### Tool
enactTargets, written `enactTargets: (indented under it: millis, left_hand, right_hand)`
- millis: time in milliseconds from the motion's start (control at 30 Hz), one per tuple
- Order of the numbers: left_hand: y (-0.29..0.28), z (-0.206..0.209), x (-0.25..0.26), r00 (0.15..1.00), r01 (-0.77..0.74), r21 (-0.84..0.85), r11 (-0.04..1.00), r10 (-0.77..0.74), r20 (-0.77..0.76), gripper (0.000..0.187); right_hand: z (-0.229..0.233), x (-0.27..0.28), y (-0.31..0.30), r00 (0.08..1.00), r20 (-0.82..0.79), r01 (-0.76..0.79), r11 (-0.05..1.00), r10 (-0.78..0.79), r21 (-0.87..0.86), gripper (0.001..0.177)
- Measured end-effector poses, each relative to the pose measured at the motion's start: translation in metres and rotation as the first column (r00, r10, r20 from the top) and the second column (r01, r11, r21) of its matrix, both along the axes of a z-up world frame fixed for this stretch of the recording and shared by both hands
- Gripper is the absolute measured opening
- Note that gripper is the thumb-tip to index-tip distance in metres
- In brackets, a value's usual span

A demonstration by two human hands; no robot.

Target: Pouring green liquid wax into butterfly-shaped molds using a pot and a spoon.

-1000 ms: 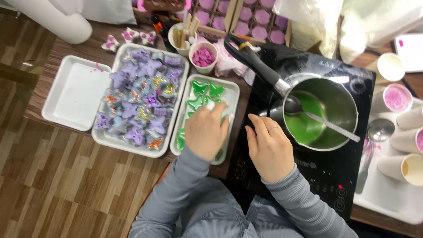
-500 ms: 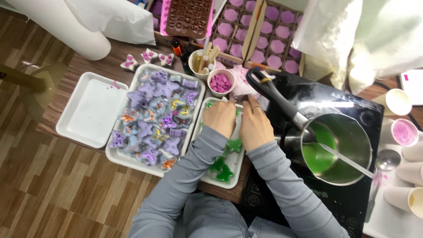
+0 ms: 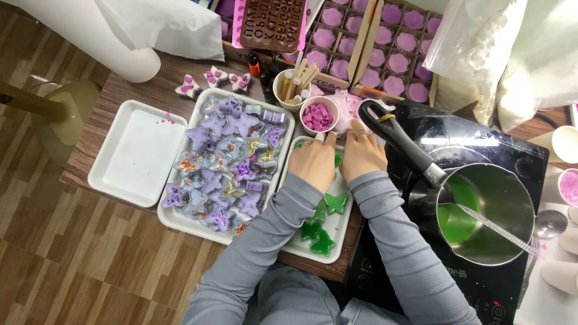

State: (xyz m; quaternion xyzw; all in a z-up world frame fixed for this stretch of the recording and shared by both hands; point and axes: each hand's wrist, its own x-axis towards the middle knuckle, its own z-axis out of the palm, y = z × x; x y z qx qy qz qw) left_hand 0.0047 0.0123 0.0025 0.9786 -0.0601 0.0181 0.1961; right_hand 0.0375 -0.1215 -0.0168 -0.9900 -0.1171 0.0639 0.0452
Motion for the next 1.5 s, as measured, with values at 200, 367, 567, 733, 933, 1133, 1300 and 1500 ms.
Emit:
enactTargets:
  millis: [200, 367, 567, 733, 933, 1133, 1300, 1500]
  left_hand:
    - [0.002, 0.011, -0.008, 0.999, -0.022, -0.079, 0.997, 0.020, -0.030, 0.044]
    - [0.001, 0.017, -0.020, 0.997, -0.054, -0.240, 0.969, 0.038, -0.069, 0.052]
    - [0.005, 0.011, -0.050, 0.997, -0.064, -0.336, 0.940, 0.075, 0.021, 0.070]
    - [0.006, 0.028, -0.080, 0.991, -0.099, -0.323, 0.941, 0.124, 0.059, 0.073]
    - [-0.002, 0.044, -0.123, 0.950, 0.146, -0.575, 0.805, 0.048, 0.308, 0.045]
    - [-0.010, 0.061, -0.149, 0.949, 0.302, -0.623, 0.721, -0.162, 0.272, 0.042]
    - [-0.026, 0.054, -0.152, 0.977, 0.198, -0.643, 0.739, -0.096, 0.190, 0.031]
    - [-0.038, 0.066, -0.157, 0.998, 0.005, -0.761, 0.649, 0.049, 0.048, 0.027]
  right_hand:
    - [-0.005, -0.015, -0.006, 0.989, 0.147, -0.036, 0.990, 0.016, 0.138, 0.053]
    - [0.034, -0.053, 0.005, 0.987, 0.161, -0.019, 0.964, -0.025, 0.265, 0.057]
    - [0.071, -0.099, -0.001, 0.971, 0.231, -0.136, 0.931, 0.058, 0.338, 0.053]
    - [0.107, -0.132, -0.020, 0.918, 0.356, -0.312, 0.869, 0.172, 0.384, 0.047]
    - [0.132, -0.156, -0.044, 0.917, 0.360, -0.362, 0.743, 0.173, 0.564, 0.037]
    - [0.139, -0.164, -0.061, 0.968, 0.233, -0.234, 0.641, 0.087, 0.731, 0.047]
    - [0.128, -0.166, -0.074, 0.929, 0.334, -0.351, 0.663, 0.158, 0.662, 0.036]
    - [0.119, -0.162, -0.079, 0.936, 0.348, -0.285, 0.668, 0.042, 0.687, 0.014]
